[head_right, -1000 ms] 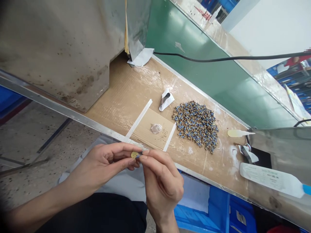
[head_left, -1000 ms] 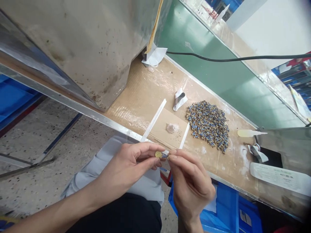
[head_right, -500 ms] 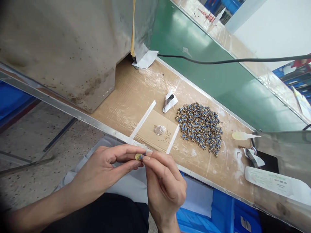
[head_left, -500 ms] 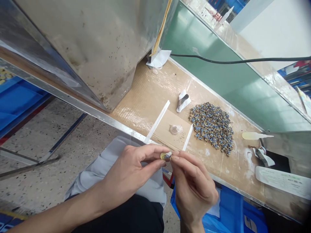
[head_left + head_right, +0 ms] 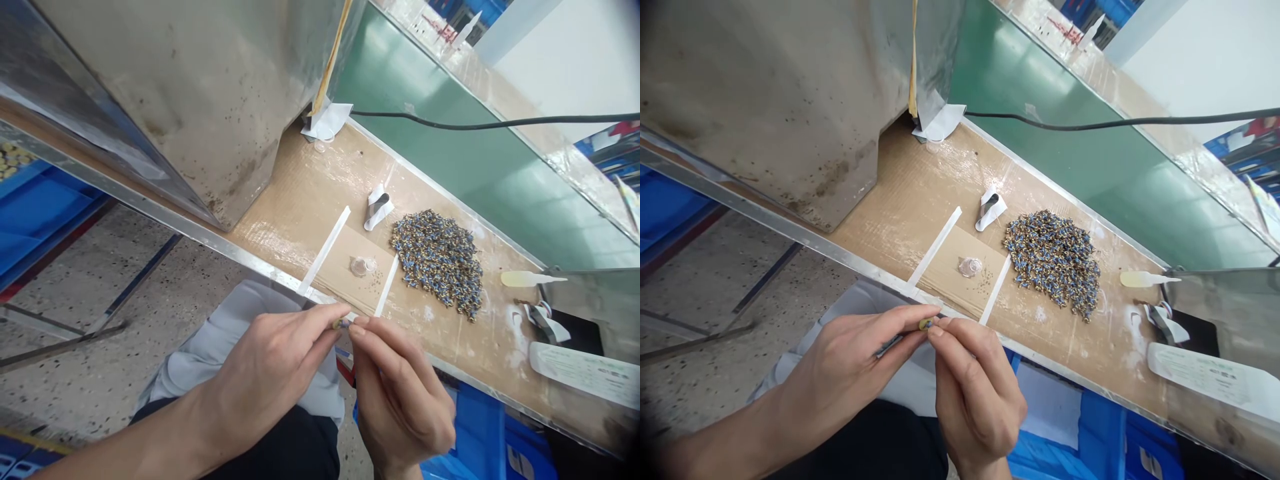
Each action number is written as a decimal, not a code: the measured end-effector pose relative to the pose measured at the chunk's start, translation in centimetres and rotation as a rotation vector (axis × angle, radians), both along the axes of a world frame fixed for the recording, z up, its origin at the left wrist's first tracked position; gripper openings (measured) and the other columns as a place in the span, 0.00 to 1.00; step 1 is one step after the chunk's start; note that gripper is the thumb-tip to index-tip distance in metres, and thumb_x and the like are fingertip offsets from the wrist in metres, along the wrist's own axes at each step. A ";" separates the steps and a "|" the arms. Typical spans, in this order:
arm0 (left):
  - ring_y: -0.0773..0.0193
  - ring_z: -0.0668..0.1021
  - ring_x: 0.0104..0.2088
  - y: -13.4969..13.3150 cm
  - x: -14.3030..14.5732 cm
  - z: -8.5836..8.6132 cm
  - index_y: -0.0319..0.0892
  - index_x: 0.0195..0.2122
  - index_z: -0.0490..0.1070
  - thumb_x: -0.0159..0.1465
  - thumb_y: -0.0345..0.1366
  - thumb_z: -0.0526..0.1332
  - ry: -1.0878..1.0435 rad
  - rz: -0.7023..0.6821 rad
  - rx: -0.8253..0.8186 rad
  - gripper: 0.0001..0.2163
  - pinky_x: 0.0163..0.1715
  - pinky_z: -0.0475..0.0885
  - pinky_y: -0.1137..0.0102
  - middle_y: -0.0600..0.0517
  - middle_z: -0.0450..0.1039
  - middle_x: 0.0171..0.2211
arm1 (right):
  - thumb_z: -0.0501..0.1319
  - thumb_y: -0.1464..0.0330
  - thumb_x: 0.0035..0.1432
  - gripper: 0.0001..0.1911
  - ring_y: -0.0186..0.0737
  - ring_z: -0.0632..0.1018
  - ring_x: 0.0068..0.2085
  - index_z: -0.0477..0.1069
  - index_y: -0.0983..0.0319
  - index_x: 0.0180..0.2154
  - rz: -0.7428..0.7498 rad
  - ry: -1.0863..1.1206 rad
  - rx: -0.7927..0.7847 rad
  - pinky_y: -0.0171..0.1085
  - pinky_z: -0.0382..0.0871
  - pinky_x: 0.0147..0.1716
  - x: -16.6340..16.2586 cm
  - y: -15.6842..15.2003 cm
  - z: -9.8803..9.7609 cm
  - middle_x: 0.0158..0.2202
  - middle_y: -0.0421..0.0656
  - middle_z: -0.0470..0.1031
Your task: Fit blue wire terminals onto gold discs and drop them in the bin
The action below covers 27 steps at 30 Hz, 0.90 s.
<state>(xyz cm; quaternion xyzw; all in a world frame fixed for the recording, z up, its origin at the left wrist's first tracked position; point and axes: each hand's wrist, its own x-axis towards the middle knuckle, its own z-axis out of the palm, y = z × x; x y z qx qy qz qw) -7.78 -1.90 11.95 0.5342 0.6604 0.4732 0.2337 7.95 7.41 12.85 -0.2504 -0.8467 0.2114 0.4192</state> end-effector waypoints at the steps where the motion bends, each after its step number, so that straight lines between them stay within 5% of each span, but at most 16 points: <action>1: 0.62 0.92 0.43 0.0 0.0 0.1 0.46 0.63 0.75 0.80 0.29 0.64 0.021 0.000 0.009 0.13 0.43 0.85 0.73 0.54 0.90 0.50 | 0.71 0.85 0.66 0.18 0.43 0.89 0.48 0.86 0.62 0.51 -0.003 -0.006 0.008 0.41 0.87 0.48 0.0 -0.1 0.0 0.49 0.45 0.88; 5: 0.60 0.92 0.39 0.1 0.0 0.5 0.46 0.63 0.75 0.80 0.29 0.63 0.027 -0.002 0.000 0.12 0.38 0.84 0.71 0.54 0.90 0.46 | 0.71 0.84 0.67 0.18 0.42 0.89 0.47 0.86 0.60 0.52 -0.027 -0.025 0.045 0.42 0.88 0.48 0.0 -0.3 0.0 0.50 0.44 0.88; 13: 0.63 0.91 0.44 0.3 -0.1 1.8 0.55 0.62 0.77 0.81 0.34 0.60 -0.259 -0.018 -0.262 0.13 0.45 0.84 0.72 0.60 0.89 0.42 | 0.73 0.83 0.65 0.21 0.48 0.89 0.47 0.86 0.59 0.56 -0.020 -0.004 0.125 0.45 0.89 0.43 0.5 -0.3 -0.7 0.52 0.46 0.88; 27: 0.68 0.88 0.35 0.5 0.1 2.4 0.53 0.52 0.79 0.77 0.30 0.61 -0.425 0.001 -0.263 0.10 0.38 0.82 0.74 0.63 0.88 0.38 | 0.75 0.86 0.61 0.23 0.50 0.88 0.52 0.85 0.63 0.55 0.066 -0.051 0.105 0.46 0.90 0.47 1.0 -1.2 0.0 0.54 0.46 0.87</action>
